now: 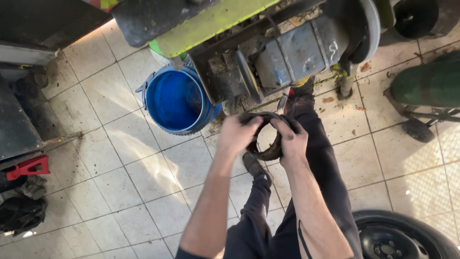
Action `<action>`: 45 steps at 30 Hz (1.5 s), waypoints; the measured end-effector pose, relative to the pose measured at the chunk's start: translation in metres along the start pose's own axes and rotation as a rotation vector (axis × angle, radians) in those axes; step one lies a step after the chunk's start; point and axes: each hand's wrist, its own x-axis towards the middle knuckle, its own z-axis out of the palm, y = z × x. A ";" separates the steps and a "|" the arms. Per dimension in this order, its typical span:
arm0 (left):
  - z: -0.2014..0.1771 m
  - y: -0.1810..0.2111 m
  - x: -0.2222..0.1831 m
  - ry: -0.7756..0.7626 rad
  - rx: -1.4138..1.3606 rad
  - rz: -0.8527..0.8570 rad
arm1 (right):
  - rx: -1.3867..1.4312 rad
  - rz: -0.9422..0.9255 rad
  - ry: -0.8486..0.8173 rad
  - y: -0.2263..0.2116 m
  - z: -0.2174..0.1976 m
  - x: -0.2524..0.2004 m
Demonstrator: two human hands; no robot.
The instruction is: Inspecting and handling an alternator stator in an auto repair shop.
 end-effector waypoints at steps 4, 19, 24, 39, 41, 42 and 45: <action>-0.048 0.006 -0.001 0.272 -0.245 0.185 | 0.043 0.141 -0.087 -0.006 -0.006 0.010; 0.028 -0.052 0.043 -0.171 -1.210 -0.394 | 0.092 0.396 -0.216 -0.063 -0.009 -0.013; 0.040 -0.060 0.052 -0.106 -1.217 -0.437 | 0.144 0.404 -0.117 -0.081 0.009 -0.016; 0.043 -0.041 0.041 0.006 -1.283 -0.370 | 0.114 0.355 -0.082 -0.080 0.001 -0.006; 0.043 -0.043 0.041 0.008 -1.268 -0.361 | 0.130 0.344 -0.079 -0.077 -0.001 -0.004; 0.043 -0.046 0.042 -0.011 -1.246 -0.360 | 0.126 0.345 -0.082 -0.081 0.000 -0.008; 0.044 -0.051 0.043 -0.037 -1.227 -0.342 | 0.124 0.340 -0.080 -0.086 0.000 -0.014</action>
